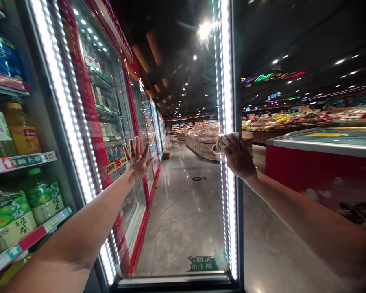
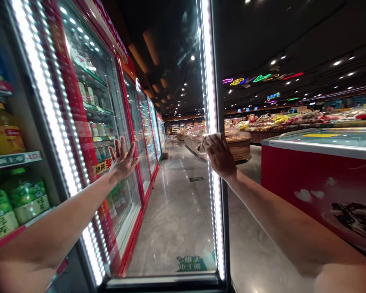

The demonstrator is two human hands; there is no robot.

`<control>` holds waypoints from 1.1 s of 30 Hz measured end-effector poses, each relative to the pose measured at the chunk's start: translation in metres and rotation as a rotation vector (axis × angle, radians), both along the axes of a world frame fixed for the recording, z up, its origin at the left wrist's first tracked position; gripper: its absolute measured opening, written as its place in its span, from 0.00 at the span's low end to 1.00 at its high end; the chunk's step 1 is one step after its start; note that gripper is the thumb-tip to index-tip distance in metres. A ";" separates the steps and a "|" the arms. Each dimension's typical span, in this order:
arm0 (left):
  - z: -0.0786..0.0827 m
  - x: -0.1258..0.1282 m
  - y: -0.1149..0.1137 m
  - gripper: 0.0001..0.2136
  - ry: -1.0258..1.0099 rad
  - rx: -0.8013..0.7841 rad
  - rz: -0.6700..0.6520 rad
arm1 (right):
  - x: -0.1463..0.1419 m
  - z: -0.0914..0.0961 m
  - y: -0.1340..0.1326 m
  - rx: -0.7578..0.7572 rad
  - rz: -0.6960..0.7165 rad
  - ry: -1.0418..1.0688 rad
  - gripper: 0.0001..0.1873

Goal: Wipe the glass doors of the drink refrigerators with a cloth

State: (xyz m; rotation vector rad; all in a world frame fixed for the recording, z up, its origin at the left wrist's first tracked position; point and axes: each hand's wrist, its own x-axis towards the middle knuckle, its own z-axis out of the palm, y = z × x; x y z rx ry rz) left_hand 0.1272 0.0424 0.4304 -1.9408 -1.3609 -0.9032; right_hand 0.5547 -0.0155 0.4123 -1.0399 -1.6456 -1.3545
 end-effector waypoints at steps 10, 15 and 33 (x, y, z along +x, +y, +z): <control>-0.001 -0.003 0.004 0.34 0.002 -0.003 -0.016 | -0.021 0.134 0.025 -0.052 0.039 0.082 0.28; -0.001 -0.006 0.003 0.34 0.010 -0.010 -0.032 | -0.050 0.087 0.026 -0.120 0.149 0.120 0.30; 0.000 -0.011 -0.001 0.32 0.037 -0.035 -0.028 | -0.087 0.058 0.050 -0.213 0.373 -0.163 0.32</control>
